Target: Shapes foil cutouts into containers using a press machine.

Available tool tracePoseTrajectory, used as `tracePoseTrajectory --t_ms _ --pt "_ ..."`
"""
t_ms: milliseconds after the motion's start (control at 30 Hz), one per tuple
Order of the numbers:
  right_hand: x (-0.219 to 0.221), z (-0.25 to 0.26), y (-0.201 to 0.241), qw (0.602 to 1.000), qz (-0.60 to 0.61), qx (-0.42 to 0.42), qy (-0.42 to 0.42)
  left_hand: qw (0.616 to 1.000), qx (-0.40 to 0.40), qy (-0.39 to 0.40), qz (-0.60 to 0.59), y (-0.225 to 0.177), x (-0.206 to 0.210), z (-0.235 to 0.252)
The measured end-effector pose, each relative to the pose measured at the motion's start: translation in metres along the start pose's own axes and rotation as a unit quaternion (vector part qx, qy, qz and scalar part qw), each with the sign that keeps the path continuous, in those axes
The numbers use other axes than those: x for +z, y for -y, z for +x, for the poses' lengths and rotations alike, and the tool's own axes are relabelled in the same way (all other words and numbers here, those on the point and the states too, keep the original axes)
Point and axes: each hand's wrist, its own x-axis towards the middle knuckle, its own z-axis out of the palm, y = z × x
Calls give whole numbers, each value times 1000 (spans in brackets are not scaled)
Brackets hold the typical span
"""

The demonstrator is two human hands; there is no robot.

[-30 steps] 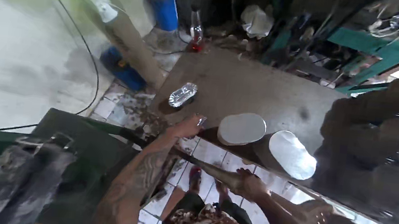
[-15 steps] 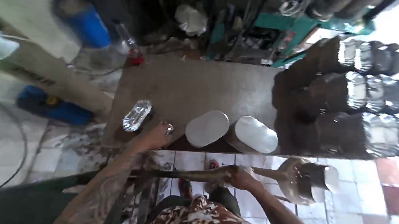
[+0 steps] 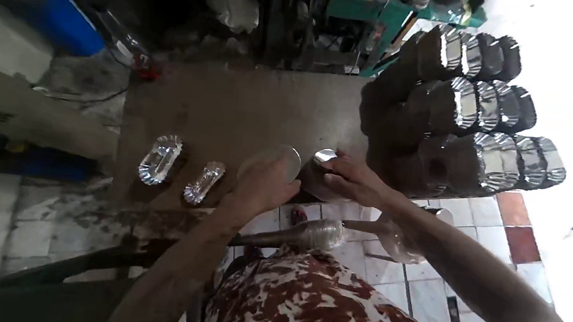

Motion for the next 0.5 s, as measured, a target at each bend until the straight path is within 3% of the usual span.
tracePoseTrajectory --t_ms 67,167,233,367,500 --pt "-4 2 -5 1000 22 -20 9 995 27 87 46 9 5 34" --pt "-6 4 -17 996 61 -59 8 968 63 220 -105 25 -24 53" --pt "-7 1 -14 995 84 -44 13 946 70 267 -168 34 -30 55" --pt "1 0 -8 1000 17 -23 -10 933 64 291 -201 37 -36 60" --pt "17 -1 -12 994 -86 -53 -31 966 33 222 -130 14 -36 50"
